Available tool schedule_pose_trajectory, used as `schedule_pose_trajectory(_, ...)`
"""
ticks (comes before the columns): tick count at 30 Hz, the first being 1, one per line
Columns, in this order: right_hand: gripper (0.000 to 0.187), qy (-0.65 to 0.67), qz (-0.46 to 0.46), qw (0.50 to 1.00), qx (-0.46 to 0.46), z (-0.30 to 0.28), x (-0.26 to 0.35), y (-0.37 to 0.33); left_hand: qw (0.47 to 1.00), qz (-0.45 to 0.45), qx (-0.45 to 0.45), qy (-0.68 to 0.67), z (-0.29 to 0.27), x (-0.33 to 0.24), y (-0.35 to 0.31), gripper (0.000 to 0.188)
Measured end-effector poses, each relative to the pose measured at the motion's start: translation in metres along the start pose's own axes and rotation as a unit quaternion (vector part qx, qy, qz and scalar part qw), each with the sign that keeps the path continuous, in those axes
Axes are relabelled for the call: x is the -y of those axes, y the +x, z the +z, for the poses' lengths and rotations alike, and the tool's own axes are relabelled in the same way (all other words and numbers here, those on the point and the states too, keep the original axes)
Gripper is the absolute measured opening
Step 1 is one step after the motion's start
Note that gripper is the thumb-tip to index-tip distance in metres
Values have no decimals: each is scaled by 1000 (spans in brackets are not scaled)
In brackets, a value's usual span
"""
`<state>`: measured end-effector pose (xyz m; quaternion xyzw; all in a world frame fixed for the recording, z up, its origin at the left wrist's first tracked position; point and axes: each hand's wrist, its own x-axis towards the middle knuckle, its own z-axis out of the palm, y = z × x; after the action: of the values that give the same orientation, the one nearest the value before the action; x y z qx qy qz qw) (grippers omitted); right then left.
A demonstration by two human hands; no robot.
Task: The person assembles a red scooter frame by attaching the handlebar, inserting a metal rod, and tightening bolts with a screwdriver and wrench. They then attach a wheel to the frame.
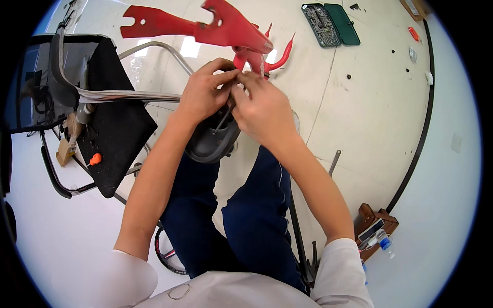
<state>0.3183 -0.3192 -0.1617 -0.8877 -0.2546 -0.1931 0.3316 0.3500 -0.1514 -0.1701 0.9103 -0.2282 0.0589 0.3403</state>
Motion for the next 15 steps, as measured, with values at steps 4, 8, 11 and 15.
schedule_pose_trajectory(4, 18, 61, -138, 979, 135, -6, 11, -2, 1000, -5, 10, 3, -4, -2, -1, 18)
schedule_pose_trajectory(8, 19, 115, -185, 948, 233, 8, 0, 9, 1000, -23, 13, -12, -1, -1, -3, 16)
schedule_pose_trajectory(11, 23, 157, -186, 932, 268, 13, -2, 16, 1000, -21, 9, -8, -3, 1, -2, 17)
schedule_pose_trajectory(15, 26, 233, -103, 924, 285, 6, 2, 28, 999, -24, 21, -21, -3, 6, -3, 23)
